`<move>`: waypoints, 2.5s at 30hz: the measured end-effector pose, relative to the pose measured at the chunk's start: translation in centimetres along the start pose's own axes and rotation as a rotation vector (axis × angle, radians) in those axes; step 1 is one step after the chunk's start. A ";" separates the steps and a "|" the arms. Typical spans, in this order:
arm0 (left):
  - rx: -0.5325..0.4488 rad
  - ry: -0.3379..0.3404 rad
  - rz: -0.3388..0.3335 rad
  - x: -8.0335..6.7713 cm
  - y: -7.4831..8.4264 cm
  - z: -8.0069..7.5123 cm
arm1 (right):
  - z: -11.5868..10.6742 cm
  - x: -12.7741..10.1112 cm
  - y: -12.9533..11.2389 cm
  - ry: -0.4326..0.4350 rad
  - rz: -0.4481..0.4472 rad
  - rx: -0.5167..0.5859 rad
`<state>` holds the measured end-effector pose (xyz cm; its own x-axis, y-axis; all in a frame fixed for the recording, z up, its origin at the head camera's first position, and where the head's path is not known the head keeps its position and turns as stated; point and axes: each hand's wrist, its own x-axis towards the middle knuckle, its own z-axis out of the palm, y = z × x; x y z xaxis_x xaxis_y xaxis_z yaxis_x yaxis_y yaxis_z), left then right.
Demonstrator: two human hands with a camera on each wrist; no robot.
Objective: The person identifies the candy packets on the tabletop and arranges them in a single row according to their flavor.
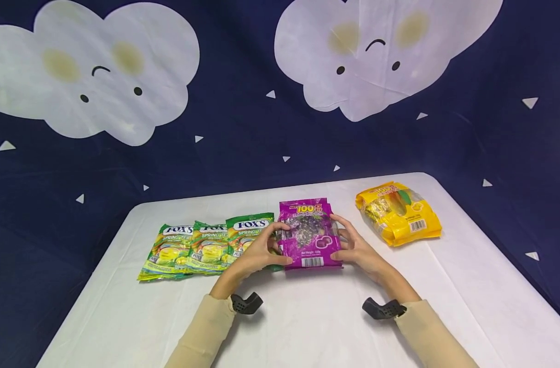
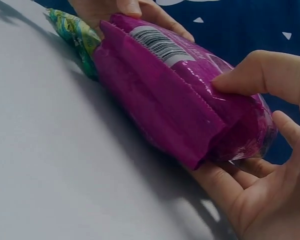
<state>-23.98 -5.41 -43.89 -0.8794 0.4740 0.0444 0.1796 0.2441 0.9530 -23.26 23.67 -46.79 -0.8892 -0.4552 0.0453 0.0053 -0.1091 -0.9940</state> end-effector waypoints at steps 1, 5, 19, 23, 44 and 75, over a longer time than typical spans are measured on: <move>-0.006 0.003 -0.004 0.0 0.0 -0.1 | 0.1 0.1 0.1 0.006 -0.005 0.003; -0.013 0.015 -0.012 0.1 0.0 -0.5 | 0.7 0.4 0.4 0.049 -0.018 0.003; -0.031 -0.006 -0.016 -0.1 0.0 -1.0 | 1.2 0.4 0.6 0.126 0.050 -0.057; -0.039 -0.015 -0.027 -0.2 0.0 -1.0 | 1.3 0.4 0.6 0.150 0.068 -0.096; -0.044 -0.035 -0.098 -0.4 0.4 -0.9 | -0.5 0.0 -0.4 0.089 0.110 -0.233; 0.283 0.099 0.174 1.9 6.2 3.9 | -8.6 -5.3 -6.7 0.328 -0.051 -0.654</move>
<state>-22.85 0.27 -39.08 -0.8608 0.4484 0.2408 0.4337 0.3985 0.8082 -22.46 34.39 -41.26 -0.9728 -0.1645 0.1632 -0.2230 0.4735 -0.8521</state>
